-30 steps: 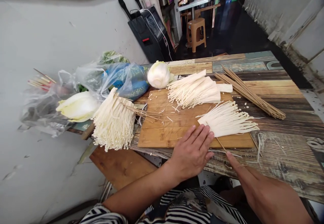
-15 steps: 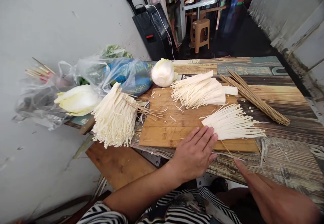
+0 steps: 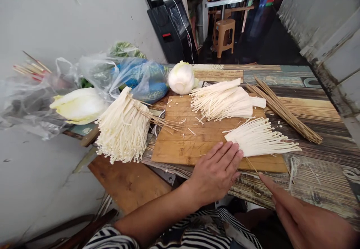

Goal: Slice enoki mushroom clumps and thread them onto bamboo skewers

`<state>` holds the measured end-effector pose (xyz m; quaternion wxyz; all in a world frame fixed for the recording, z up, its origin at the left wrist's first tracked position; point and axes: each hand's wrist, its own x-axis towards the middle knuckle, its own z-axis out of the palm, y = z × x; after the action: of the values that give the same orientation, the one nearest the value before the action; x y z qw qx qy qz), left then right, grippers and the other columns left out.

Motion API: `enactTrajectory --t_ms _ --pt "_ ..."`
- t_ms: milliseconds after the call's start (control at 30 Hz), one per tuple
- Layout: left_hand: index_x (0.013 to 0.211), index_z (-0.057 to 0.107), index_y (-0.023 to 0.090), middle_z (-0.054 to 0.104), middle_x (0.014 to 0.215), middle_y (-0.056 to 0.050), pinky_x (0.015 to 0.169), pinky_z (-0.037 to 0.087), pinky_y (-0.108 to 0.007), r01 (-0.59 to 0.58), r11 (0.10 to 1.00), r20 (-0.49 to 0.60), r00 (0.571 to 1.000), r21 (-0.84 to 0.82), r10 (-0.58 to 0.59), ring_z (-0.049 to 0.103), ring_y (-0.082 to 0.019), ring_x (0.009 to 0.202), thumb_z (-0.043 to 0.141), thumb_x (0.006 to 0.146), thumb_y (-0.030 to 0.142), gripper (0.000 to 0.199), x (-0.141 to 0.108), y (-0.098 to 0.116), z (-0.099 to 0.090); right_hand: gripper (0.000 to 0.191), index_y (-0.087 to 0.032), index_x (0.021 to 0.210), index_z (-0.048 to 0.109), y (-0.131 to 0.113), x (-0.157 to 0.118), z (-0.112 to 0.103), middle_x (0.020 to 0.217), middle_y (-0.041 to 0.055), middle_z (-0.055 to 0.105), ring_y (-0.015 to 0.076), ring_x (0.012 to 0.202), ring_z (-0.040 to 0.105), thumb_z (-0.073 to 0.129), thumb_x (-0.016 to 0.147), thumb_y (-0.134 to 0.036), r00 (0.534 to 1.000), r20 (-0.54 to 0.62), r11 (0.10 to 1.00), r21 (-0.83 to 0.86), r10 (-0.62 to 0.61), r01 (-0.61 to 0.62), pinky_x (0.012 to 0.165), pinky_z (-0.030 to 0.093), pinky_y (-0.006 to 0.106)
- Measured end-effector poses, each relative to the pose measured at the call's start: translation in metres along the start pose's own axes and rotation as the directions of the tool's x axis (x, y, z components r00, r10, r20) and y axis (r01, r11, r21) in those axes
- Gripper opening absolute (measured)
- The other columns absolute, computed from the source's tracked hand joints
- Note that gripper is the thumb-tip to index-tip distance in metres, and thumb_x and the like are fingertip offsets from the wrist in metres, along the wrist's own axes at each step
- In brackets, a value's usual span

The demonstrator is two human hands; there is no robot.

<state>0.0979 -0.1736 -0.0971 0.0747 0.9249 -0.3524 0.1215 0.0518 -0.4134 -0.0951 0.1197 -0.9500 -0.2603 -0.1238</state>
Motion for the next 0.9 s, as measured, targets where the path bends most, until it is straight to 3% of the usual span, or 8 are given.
enactTrajectory --t_ms 133,333,600,900 --pt "0.141 0.036 0.006 0.034 0.151 -0.012 0.120 0.020 -0.041 0.064 0.998 -0.052 0.997 -0.006 -0.064 0.021 -0.023 0.144 0.036 0.098 0.034 0.051 0.002 -0.005 -0.009 0.058 -0.014 0.148 0.029 -0.007 0.011 0.000 0.068 0.0009 0.070 0.0104 0.039 0.055 0.036 0.090 -0.016 0.998 0.048 0.999 0.008 -0.036 0.035 0.041 0.045 0.019" --pt "0.139 0.040 0.008 0.037 0.149 -0.012 0.120 0.018 -0.040 0.088 0.996 0.015 0.996 0.004 -0.088 0.026 -0.020 0.142 0.032 0.099 0.036 0.049 0.007 -0.020 -0.009 0.060 -0.016 0.150 0.023 -0.012 0.022 0.001 0.094 0.0076 0.073 0.0148 0.060 0.068 0.041 0.093 -0.022 0.998 -0.006 0.995 -0.079 -0.063 0.063 0.047 0.050 0.022" --pt "0.141 0.038 0.010 0.036 0.150 -0.008 0.120 0.014 -0.041 0.046 0.999 0.033 0.998 0.026 -0.047 0.027 -0.020 0.142 0.030 0.101 0.034 0.048 0.007 -0.019 -0.006 0.064 -0.014 0.152 0.016 -0.009 0.033 0.001 0.085 0.0058 0.074 0.0131 0.052 0.064 0.030 0.090 -0.006 0.990 -0.004 0.979 -0.150 -0.140 0.138 0.042 0.045 0.022" --pt "0.139 0.041 0.009 0.039 0.148 -0.009 0.120 0.017 -0.039 0.026 1.000 0.038 0.999 0.001 -0.026 0.030 -0.020 0.140 0.032 0.100 0.033 0.046 0.009 -0.022 -0.006 0.074 -0.012 0.153 0.005 -0.006 0.032 -0.004 0.086 0.0081 0.073 0.0154 0.044 0.059 0.030 0.084 -0.004 0.986 0.062 0.969 -0.186 -0.152 0.161 0.037 0.044 0.026"
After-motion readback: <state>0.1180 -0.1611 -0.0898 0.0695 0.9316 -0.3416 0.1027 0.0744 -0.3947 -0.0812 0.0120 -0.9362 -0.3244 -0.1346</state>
